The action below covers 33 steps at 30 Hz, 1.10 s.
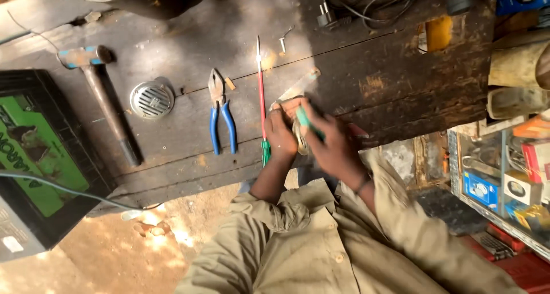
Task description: Cleaning motorcycle horn parts using a wire brush and other tools at a workbench.
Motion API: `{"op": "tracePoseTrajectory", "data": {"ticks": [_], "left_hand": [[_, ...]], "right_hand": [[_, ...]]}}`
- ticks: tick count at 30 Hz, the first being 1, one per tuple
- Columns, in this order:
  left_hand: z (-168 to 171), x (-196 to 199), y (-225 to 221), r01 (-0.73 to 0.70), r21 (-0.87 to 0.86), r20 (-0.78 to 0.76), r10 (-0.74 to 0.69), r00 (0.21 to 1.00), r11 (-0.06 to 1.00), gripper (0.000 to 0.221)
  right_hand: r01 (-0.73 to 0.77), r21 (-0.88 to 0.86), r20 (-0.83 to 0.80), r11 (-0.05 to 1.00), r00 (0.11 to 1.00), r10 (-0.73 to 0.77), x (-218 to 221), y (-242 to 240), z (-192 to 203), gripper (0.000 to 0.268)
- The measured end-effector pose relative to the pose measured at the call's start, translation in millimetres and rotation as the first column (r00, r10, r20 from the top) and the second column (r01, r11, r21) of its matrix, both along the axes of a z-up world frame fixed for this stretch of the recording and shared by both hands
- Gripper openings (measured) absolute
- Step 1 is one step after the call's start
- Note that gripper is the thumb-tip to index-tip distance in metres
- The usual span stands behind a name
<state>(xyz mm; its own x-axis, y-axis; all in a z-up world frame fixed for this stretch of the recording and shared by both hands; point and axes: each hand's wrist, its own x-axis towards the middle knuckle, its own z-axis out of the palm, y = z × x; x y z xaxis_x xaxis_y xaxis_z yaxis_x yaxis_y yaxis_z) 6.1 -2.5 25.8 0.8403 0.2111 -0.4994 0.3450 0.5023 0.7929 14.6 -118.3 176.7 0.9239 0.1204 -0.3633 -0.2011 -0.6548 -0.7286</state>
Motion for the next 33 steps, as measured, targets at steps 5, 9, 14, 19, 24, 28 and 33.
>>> {"op": "tracePoseTrajectory", "data": {"ticks": [5, 9, 14, 19, 24, 28, 33], "left_hand": [[21, 14, 10, 0.089, -0.261, 0.084, -0.069, 0.994, 0.961, 0.056], [14, 8, 23, 0.152, -0.373, 0.101, -0.123, 0.987, 0.915, 0.049], [40, 16, 21, 0.184, -0.253, 0.077, -0.17, 0.982, 0.95, 0.06], [25, 13, 30, 0.206, -0.438, 0.115, -0.172, 0.978, 0.875, 0.059], [33, 18, 26, 0.194, -0.396, 0.032, -0.198, 0.98, 0.897, 0.059], [35, 19, 22, 0.08, -0.394, -0.058, -0.112, 0.992, 0.916, 0.058], [26, 16, 19, 0.019, -0.391, -0.2, -0.105, 0.974, 0.92, 0.054]], "right_hand": [[-0.136, 0.102, 0.152, 0.985, 0.981, 0.12, -5, -6, 13, 0.051], [-0.097, 0.002, 0.212, 0.995, 0.973, 0.095, 11, -2, -21, 0.055], [-0.119, 0.022, 0.143, 0.993, 0.983, 0.115, -8, 11, 23, 0.058], [-0.076, 0.019, 0.18, 0.997, 0.981, 0.072, -3, 18, 0, 0.055], [-0.039, 0.1, 0.338, 0.994, 0.941, 0.003, -2, 15, -3, 0.054], [-0.098, 0.064, 0.283, 0.993, 0.956, 0.076, -10, 13, 5, 0.058], [0.045, 0.118, 0.135, 0.992, 0.989, -0.061, 9, 11, -22, 0.057]]}}
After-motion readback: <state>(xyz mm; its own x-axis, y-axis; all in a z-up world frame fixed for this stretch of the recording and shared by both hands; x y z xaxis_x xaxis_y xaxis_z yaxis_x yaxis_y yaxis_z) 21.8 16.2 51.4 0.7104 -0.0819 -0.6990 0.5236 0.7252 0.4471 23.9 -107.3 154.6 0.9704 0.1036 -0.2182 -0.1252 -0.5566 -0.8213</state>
